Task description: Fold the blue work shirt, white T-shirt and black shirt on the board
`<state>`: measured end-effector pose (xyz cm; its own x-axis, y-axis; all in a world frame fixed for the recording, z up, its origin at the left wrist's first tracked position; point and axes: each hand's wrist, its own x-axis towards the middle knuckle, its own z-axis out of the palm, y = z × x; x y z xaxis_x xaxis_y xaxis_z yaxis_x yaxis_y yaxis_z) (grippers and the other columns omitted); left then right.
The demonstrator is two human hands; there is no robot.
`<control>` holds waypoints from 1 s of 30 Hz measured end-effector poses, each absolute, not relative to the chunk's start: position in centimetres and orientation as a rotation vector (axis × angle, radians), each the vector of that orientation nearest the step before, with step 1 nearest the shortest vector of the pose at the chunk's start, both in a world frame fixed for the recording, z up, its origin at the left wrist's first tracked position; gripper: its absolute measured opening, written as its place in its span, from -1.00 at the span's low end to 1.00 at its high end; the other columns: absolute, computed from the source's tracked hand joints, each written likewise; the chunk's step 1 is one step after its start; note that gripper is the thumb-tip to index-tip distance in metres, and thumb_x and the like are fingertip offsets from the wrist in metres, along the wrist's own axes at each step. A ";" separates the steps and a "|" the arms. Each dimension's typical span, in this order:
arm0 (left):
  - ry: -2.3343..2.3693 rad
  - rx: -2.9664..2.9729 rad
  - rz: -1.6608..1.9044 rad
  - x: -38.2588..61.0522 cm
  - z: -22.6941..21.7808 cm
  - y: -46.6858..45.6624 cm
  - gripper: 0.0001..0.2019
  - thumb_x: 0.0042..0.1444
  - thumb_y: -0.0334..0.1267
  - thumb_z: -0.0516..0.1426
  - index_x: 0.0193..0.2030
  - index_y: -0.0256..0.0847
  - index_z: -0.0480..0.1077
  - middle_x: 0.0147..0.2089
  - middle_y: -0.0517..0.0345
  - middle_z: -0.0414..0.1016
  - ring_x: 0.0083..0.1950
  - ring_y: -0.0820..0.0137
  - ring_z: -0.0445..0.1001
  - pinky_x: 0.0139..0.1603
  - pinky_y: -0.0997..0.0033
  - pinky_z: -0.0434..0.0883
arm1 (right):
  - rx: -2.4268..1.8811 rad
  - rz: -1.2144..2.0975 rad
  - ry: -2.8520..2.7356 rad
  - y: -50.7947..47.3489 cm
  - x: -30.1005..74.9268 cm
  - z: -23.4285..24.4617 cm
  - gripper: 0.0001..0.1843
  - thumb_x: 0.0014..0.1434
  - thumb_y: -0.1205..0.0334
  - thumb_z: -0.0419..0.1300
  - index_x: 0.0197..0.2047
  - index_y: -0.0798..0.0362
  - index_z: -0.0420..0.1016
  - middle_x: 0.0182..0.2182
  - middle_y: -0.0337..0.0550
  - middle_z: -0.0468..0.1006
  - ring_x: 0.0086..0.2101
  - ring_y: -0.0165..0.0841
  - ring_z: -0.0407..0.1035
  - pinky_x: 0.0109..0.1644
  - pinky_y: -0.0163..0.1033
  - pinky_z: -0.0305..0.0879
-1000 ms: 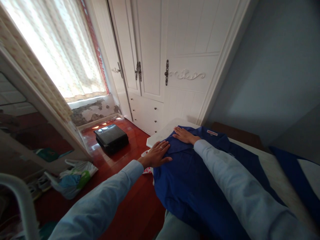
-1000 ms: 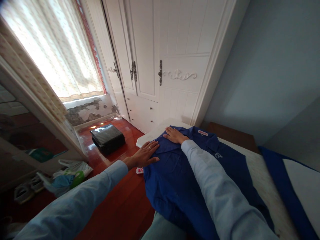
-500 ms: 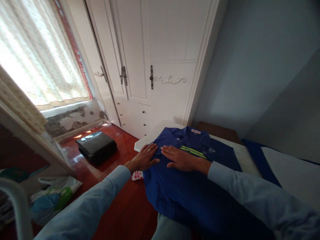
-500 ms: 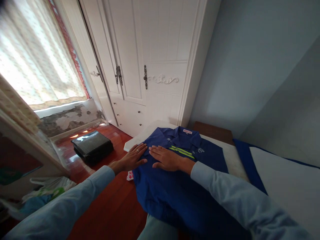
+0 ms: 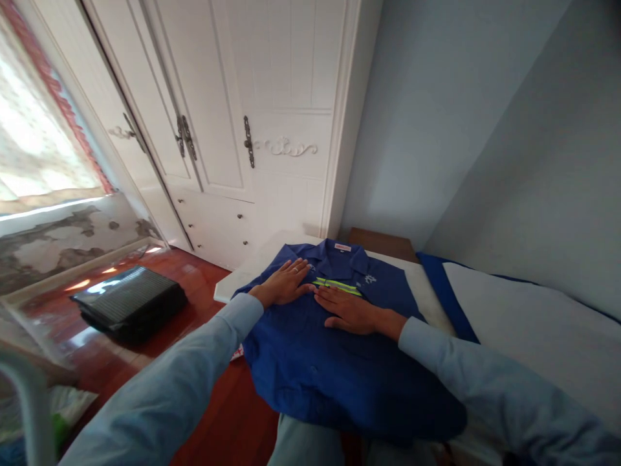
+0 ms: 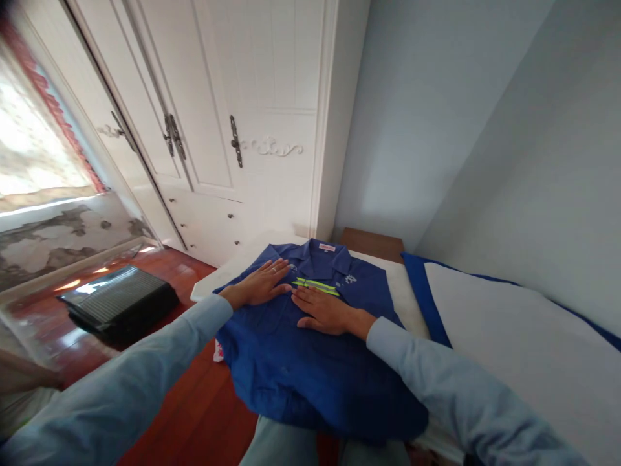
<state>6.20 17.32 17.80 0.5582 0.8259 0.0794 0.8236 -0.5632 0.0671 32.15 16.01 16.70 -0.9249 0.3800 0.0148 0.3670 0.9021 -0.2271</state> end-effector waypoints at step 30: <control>1.499 2.713 0.177 10.6 15.2 24.0 -0.24 0.34 0.23 -0.26 0.48 -0.27 0.00 0.51 -0.16 -0.02 0.53 0.14 -0.11 0.46 0.01 -0.11 | -0.957 0.245 -2.855 11.6 32.6 16.5 -0.13 0.38 -0.26 -0.18 0.46 0.28 0.02 0.42 0.23 0.01 0.41 -0.07 -0.14 0.47 0.12 -0.15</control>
